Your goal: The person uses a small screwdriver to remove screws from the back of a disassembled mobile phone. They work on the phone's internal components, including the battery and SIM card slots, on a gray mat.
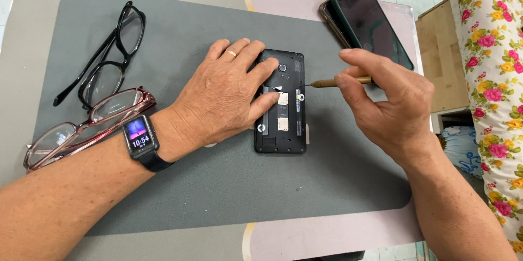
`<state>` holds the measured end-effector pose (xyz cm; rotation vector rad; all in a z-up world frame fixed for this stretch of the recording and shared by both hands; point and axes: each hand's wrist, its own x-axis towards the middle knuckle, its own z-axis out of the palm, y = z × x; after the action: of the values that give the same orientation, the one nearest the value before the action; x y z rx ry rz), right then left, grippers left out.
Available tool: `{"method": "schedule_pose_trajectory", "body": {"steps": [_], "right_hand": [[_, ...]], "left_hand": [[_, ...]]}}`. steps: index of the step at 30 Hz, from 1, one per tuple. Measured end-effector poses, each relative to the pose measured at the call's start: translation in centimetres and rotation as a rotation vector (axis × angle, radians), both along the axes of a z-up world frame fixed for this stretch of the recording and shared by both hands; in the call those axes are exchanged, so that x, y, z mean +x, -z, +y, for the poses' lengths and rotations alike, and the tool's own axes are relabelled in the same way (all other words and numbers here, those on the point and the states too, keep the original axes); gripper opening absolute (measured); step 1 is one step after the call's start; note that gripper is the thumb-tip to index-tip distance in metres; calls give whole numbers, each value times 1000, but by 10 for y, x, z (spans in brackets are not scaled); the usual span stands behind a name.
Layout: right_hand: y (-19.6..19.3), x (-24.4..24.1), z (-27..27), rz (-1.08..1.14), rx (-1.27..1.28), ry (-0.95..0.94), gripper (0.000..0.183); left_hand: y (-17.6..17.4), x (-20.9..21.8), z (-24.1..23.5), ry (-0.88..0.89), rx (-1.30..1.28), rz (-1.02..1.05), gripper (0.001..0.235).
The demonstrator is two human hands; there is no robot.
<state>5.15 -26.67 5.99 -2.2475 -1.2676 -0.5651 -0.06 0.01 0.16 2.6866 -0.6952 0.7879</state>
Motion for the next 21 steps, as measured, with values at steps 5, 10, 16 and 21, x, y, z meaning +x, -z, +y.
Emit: {"method": "schedule_pose_trajectory", "body": {"steps": [5, 10, 16, 21], "right_hand": [[0, 0, -1, -4, -13, 33, 21], [1, 1, 1, -14, 10, 3, 21], [-1, 0, 0, -3, -18, 24, 20], [-3, -1, 2, -8, -27, 35, 19]], "left_hand": [[0, 0, 0, -4, 9, -9, 39], [0, 0, 0, -3, 11, -14, 39], [-1, 0, 0, 2, 10, -16, 38], [-1, 0, 0, 7, 9, -18, 38]]}}
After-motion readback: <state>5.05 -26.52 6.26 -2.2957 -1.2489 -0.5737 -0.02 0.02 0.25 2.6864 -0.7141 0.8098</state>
